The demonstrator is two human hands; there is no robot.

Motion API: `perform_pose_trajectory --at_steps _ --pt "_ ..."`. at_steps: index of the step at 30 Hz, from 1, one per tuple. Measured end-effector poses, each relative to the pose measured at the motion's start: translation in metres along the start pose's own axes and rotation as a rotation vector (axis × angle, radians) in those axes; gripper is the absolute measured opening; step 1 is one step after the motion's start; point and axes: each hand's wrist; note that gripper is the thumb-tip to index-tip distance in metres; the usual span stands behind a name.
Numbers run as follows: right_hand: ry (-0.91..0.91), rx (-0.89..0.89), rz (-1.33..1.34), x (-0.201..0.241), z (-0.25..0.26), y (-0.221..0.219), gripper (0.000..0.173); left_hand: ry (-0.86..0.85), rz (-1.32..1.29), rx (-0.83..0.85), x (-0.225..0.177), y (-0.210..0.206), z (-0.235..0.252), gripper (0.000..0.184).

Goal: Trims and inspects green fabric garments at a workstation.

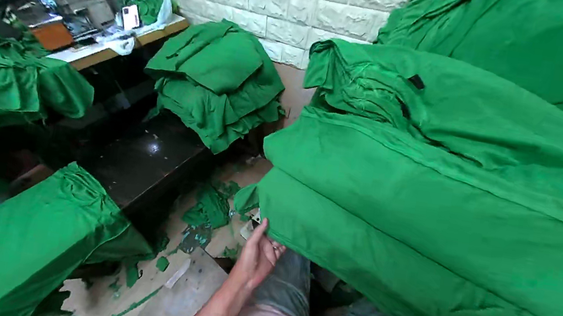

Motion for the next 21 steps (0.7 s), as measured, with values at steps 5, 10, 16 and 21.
perform_pose_trajectory --at_steps 5,10,16,21 --pt "0.122 0.241 -0.061 0.029 0.03 -0.077 0.02 -0.137 -0.049 -0.121 -0.015 0.001 -0.006 0.029" --pt "0.386 0.25 -0.288 0.041 0.033 -0.162 0.04 -0.218 -0.032 0.104 -0.013 -0.006 -0.028 0.011" --pt "0.47 0.105 -0.26 0.032 0.04 -0.196 0.013 -0.377 0.019 0.149 -0.022 -0.014 -0.025 0.006" --pt "0.457 -0.05 -0.388 0.037 0.07 -0.149 0.012 -0.795 0.653 0.011 -0.035 -0.001 -0.011 0.011"
Point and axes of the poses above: each hand's wrist, its own z-axis towards the middle knuckle, its own y-axis out of the back of the hand, x = y × z, and after that the axes turned 9 degrees about -z, right-handed
